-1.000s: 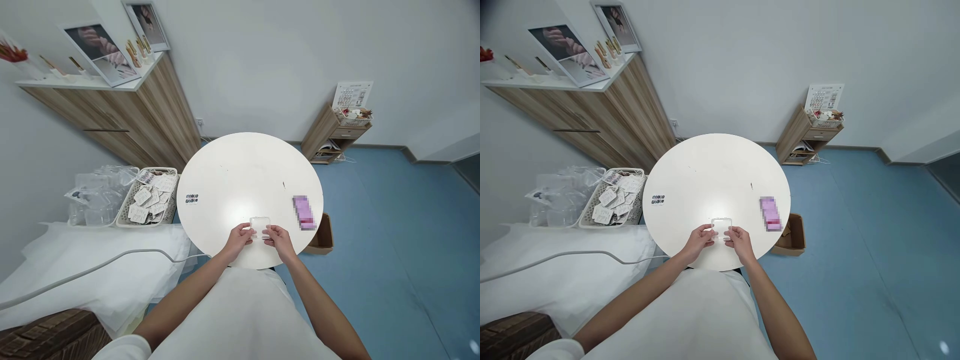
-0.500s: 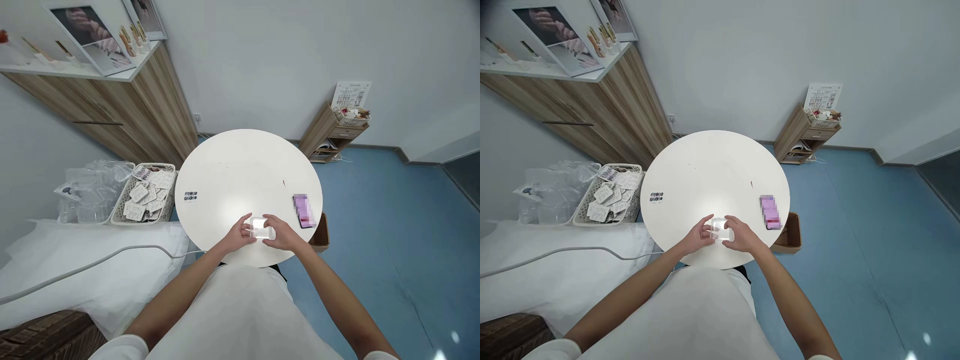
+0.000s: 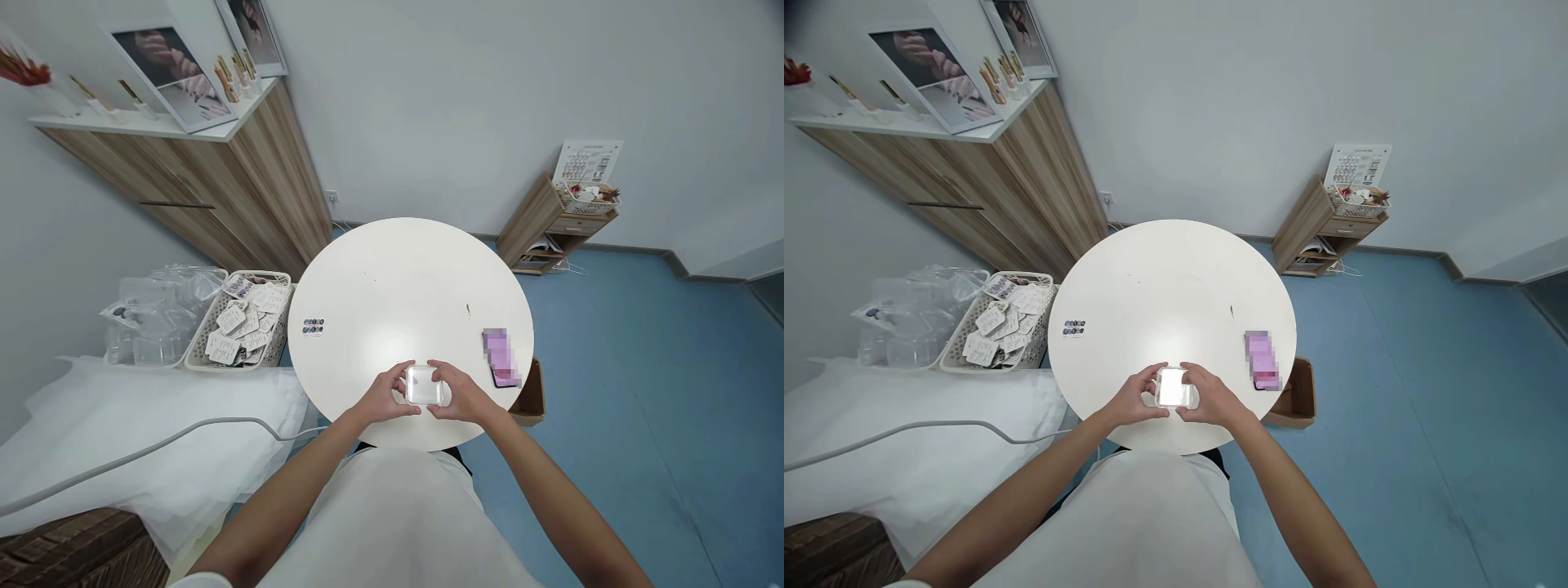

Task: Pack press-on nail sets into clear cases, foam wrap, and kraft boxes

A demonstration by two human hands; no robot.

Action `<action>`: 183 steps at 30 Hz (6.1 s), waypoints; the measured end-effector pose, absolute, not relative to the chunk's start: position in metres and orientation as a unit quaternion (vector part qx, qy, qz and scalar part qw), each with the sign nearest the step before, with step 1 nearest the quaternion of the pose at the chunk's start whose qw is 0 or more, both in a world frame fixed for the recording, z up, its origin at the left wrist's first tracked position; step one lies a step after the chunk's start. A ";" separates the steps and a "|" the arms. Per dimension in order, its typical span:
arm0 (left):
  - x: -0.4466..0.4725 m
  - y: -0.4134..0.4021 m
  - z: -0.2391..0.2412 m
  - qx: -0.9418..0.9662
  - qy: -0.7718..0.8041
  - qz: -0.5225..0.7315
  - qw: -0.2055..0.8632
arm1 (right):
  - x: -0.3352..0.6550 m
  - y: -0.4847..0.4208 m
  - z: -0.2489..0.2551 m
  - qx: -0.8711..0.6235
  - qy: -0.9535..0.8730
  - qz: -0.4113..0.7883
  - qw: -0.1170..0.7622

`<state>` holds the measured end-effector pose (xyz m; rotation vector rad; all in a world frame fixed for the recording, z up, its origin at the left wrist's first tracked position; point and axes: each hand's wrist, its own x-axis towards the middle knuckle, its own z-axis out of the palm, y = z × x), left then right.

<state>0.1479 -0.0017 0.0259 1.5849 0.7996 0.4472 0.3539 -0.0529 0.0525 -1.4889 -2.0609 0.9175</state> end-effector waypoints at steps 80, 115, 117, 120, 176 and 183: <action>0.150 -0.008 0.005 0.495 0.467 0.238 0.693 | 0.316 -0.068 0.012 -0.733 -0.417 0.383 0.378; 0.189 -0.006 -0.059 0.628 0.597 0.095 0.490 | 0.336 -0.048 -0.065 -0.768 -0.432 0.398 0.256; 0.190 -0.008 -0.059 0.631 0.591 0.093 0.494 | 0.337 -0.053 -0.065 -0.763 -0.435 0.402 0.258; 0.191 -0.011 -0.059 0.634 0.587 0.094 0.496 | 0.339 -0.056 -0.067 -0.760 -0.438 0.404 0.259; -0.039 0.185 -0.058 0.714 0.612 0.031 0.339 | 0.107 0.159 -0.065 -0.720 -0.601 0.340 0.068; -0.039 0.180 -0.066 0.697 0.621 0.065 0.353 | 0.107 0.158 -0.068 -0.724 -0.599 0.333 0.077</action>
